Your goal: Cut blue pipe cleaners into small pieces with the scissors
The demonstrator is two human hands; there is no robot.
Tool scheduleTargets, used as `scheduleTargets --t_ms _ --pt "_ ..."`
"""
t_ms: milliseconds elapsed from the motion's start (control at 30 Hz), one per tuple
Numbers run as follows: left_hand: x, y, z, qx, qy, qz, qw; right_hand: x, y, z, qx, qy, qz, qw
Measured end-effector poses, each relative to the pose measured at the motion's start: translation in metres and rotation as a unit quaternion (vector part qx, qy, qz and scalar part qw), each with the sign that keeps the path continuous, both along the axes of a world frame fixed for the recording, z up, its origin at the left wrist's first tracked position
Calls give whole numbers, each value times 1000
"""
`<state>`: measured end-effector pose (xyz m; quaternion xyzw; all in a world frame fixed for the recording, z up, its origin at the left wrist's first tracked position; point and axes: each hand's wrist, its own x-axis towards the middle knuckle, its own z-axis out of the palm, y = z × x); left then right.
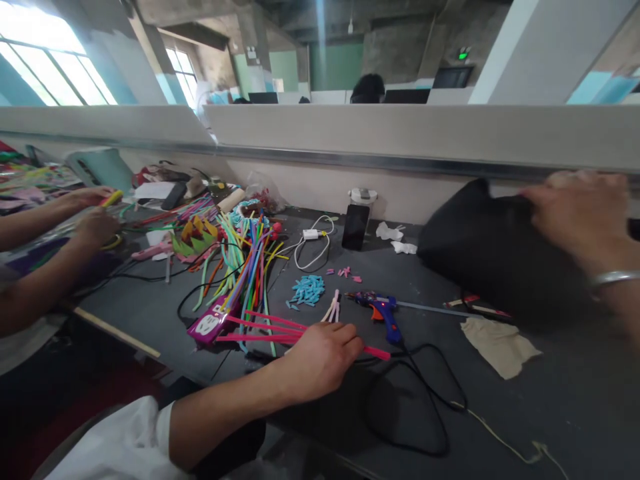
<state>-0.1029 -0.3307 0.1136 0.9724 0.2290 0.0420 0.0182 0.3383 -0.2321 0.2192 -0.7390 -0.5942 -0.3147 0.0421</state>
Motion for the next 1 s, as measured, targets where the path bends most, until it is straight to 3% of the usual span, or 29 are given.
scheduleTargets --t_ms 200,300,367,433,500,567,600,700,767,867,1000 --pt "-12 -4 -7 5 -4 0 1000 -68 -7 -18 51 -63 54 995" --pt "-18 -6 -10 9 -1 6 1000 -96 -27 -27 59 -43 104 992" --pt "-21 -7 -12 12 -3 8 1000 -123 -50 -40 33 16 173 984" --pt "-22 -9 -14 16 -8 5 1000 -157 -80 -61 -10 154 276 949" --pt "-21 -11 -14 23 -11 0 1000 -195 -116 -87 -99 295 329 892" --pt "-20 -14 -15 31 -16 -1 999 -229 -148 -117 -174 329 379 847" --pt "-19 -16 -15 35 -19 -2 999 -243 -162 -132 -177 326 398 839" --pt "-17 -21 -17 42 -25 -8 999 -269 -183 -168 -151 318 391 851" --pt "-18 -21 -19 46 -24 -24 998 -274 -185 -181 -131 311 364 868" --pt "-26 -10 -15 60 -13 -66 996 -272 -183 -181 -152 323 322 877" --pt "-49 30 6 115 9 -74 991 -258 -185 -164 -184 408 241 861"
